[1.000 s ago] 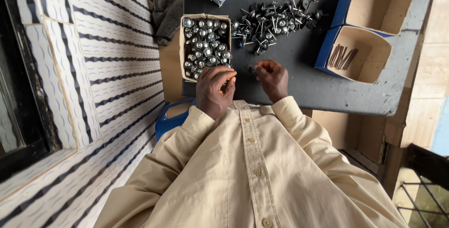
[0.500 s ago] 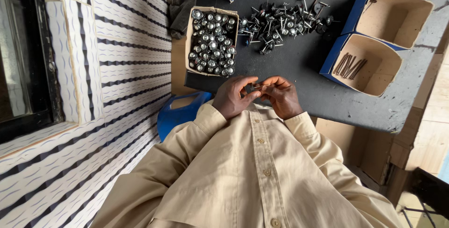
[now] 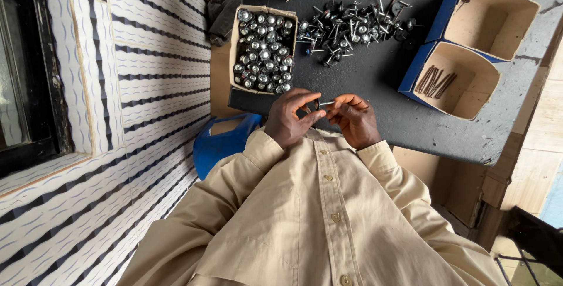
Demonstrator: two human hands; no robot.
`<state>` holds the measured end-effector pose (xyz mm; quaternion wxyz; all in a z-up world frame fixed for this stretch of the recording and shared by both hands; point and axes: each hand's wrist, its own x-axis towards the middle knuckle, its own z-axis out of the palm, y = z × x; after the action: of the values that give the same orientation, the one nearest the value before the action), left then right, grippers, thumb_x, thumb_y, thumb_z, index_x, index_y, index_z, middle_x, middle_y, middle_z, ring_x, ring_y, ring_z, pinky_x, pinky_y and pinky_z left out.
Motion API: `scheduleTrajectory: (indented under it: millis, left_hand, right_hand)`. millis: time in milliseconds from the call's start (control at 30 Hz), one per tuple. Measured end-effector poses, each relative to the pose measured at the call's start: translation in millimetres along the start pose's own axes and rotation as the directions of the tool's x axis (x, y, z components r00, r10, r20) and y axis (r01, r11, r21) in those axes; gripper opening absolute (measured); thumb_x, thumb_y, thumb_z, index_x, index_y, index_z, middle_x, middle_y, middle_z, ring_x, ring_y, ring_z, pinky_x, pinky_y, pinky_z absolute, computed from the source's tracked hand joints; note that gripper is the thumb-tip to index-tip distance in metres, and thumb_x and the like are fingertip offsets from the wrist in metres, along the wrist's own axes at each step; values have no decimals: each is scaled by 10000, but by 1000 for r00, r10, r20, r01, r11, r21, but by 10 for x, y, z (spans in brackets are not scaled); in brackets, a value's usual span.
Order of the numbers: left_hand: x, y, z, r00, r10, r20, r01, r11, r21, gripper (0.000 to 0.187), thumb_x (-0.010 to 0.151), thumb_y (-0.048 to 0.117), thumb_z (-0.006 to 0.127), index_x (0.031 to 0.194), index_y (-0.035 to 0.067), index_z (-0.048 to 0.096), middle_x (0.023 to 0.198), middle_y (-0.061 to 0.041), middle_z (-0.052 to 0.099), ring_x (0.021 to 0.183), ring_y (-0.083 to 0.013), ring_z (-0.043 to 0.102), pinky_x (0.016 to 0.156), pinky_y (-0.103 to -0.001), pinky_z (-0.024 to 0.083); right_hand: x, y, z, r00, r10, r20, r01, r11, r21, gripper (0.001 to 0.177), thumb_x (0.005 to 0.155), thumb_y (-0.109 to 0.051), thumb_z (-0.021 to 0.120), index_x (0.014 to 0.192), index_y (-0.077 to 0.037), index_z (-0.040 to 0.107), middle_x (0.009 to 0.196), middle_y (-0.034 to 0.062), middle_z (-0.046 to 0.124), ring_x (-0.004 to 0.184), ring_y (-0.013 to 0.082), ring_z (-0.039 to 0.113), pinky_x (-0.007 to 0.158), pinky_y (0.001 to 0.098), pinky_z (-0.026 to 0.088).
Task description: The person assembles roofing fasteners by threading washers onto nails by hand and placing nails into cardboard boxes.
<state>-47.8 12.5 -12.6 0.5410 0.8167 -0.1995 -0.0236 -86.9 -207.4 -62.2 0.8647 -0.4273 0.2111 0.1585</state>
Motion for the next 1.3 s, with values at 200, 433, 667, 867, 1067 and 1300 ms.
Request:
scheduleTrajectory:
  millis: [200,433,667,867,1067,1300]
  left_hand:
    - [-3,-75,-178,964,-237,-118,224,968,-112,516,856,271,849,1280,48,656,1112,-70,727,791,-153,660,672,-304,597]
    - [204,-370,-639,922,-185,-339,217,974,60,308,903,266,870,1052,94,662,1072,-45,718,753,-135,652,660,-299,552]
    - [436,-494,-858,937,-131,-325,229,930,287,250,839,251,879,984,139,708,1083,11,727,822,-217,642,841,-377,455]
    - [513,-627,-839,975,-78,-207,142,938,317,238,839,231,863,997,144,708,1107,19,717,981,-242,667,875,-400,440]
    - [639,-717,-846,991,-43,-126,88,923,374,250,785,178,875,966,136,707,1108,10,693,1036,-265,623,917,-415,456]
    - [767,-766,-893,997,49,-60,-27,942,336,263,764,142,885,948,119,699,1104,13,688,1029,-267,627,902,-413,476]
  right_hand:
    - [39,-24,73,981,17,-194,-21,1000,-19,46,1003,-77,623,972,-66,654,891,87,695,733,150,648,664,314,543]
    - [85,71,170,962,60,-267,-81,994,-67,27,977,-72,627,976,-79,654,877,69,675,722,142,636,650,303,536]
    - [93,192,285,935,56,-350,-94,991,-93,32,969,-50,642,991,-72,651,885,76,684,715,139,636,645,302,536]
    - [80,334,341,918,38,-394,-65,996,-56,48,981,-49,627,1018,-64,654,897,83,700,721,142,650,647,296,538]
    - [64,463,375,909,2,-417,-8,1000,-13,51,986,-42,632,1024,-59,661,887,85,699,716,143,660,635,293,543]
    - [94,497,453,892,-34,-451,45,999,14,63,980,-24,635,1027,-49,668,883,91,701,707,145,671,624,286,555]
